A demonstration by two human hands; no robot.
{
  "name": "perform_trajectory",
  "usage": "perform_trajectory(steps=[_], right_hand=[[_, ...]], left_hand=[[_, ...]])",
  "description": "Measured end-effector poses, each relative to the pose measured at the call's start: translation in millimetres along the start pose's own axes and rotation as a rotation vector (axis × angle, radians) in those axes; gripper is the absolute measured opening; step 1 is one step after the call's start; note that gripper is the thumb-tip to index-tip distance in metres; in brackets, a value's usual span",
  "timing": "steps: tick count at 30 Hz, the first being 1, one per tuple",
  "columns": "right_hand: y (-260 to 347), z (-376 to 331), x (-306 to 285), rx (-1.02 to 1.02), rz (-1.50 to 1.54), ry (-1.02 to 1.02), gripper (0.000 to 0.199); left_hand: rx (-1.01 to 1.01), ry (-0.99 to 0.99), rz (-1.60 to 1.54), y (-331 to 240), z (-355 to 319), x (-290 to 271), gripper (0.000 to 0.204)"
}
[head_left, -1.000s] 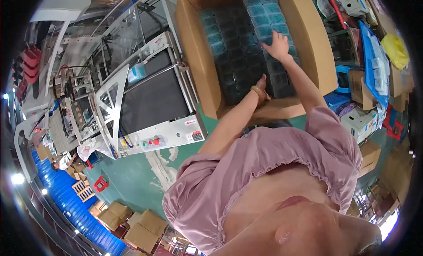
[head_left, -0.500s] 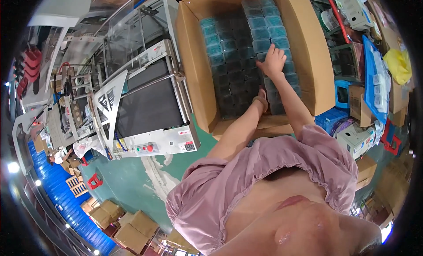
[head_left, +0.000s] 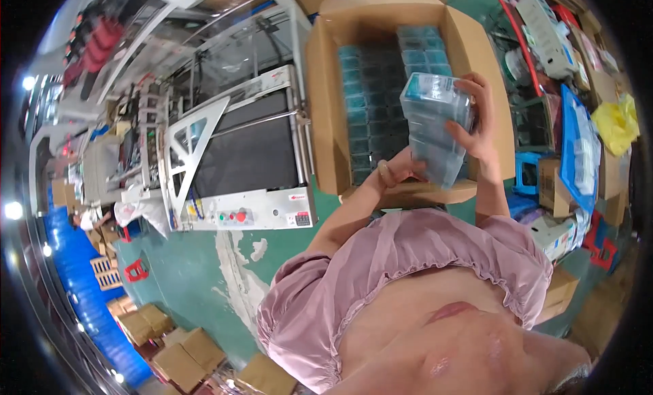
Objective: The person is sorting and packaging small rectangular items from large containers into boxes and onto a conveyor system.
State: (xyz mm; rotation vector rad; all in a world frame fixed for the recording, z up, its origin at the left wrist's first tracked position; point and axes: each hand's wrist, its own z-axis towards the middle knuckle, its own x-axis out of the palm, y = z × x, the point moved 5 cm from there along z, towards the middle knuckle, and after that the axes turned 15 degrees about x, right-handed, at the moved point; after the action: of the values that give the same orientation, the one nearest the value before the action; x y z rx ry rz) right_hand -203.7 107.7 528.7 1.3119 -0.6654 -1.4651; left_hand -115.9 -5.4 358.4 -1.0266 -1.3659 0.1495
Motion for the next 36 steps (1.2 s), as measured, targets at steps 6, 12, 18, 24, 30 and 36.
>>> perform_trajectory(steps=[6,12,18,24,30,36], right_hand=[[80.4,-7.1,49.5,-0.301,0.092,0.348,0.073],[134.6,-19.6,133.5,-0.542,0.253,0.602,0.071],[116.7,34.6,223.1,0.001,0.796,0.474,0.049],[11.5,102.1,377.8,0.615,0.687,0.711,0.051],[-115.9,106.1,455.0,0.849,-0.098,0.386,0.078],[-107.3,81.8,485.0,0.951,-0.222,0.321,0.096]], left_hand=[[0.316,-0.227,0.402,-56.9,-70.4,-42.2,0.083],[0.677,-0.516,0.614,-98.5,-177.5,-44.5,0.059],[0.803,-0.704,0.323,-70.7,-252.5,-73.1,0.087],[1.037,-0.925,0.495,-66.5,-338.3,-48.8,0.067],[0.868,-1.242,0.365,2.0,-414.8,-64.8,0.049],[0.963,-1.389,0.419,7.4,-434.0,-49.2,0.047]])
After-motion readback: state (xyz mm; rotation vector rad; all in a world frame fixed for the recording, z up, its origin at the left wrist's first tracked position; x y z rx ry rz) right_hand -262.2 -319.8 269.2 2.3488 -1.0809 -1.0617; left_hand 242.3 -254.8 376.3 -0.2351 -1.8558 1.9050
